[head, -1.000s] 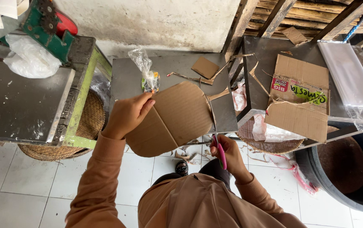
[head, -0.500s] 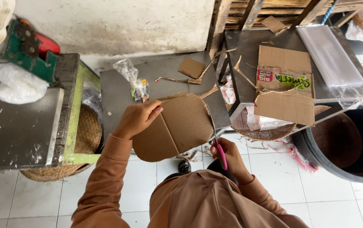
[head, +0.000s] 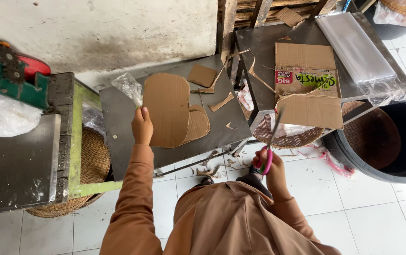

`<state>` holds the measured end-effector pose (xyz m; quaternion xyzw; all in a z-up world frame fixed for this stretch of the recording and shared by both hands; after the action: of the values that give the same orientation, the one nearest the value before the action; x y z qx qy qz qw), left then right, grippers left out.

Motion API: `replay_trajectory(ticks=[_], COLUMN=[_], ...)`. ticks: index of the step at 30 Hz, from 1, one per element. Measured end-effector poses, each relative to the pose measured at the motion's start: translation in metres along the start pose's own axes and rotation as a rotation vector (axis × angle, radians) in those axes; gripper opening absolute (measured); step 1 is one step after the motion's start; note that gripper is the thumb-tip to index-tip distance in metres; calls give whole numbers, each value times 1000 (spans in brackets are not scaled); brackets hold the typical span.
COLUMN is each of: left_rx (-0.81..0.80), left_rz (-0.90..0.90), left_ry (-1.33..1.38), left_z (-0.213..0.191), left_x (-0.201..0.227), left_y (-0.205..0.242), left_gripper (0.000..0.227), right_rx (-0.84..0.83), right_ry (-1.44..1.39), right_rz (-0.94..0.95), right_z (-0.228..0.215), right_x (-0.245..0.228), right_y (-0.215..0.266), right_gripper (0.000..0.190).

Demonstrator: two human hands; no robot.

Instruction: The person uses pink-handled scissors to cut a piece of cardboard into a rounded rectangular shape. They trim the edges and corners, then place the finished piece on the table. The person repeats the process with another piece of cardboard.

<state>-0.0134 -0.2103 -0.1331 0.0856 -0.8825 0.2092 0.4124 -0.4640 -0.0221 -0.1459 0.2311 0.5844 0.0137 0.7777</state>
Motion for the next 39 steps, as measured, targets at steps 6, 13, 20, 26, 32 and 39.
replay_trajectory(ticks=[6,13,20,26,32,39], left_rx=[-343,-439,-185,-484,-514,-152], left_rz=[157,260,428,802,688,314], left_ry=[-520,-779,-74,-1,-134,-169], left_z=[55,85,177,317,424,408], left_x=[-34,-13,132,281,290,298], left_y=[8,-15,10,101,94,1], left_gripper=[35,33,60,79,33,23], right_rx=[23,105,245,287,274,372], right_ry=[56,30,-6,-60,16,-15], right_rz=[-58,-42,-98,-124,-124,-6], right_z=[-43,-82,-122,-157,-200,-259], right_x=[-4,-12,-24,-50,-67,-60], right_y=[-1,-14,-41,-63,-63,-54], right_gripper=[45,42,34,29,30,32])
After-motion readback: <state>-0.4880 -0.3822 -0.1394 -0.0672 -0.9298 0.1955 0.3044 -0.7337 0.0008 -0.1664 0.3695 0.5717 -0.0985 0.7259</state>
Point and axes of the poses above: each hand's wrist, its own y-axis away from the middle knuckle, its own z-axis out of the palm, x = y × z, the point moved 5 cm from there along -y, towards the middle knuckle, and after that the axes turned 3 degrees about z, right-handed, at the moved point
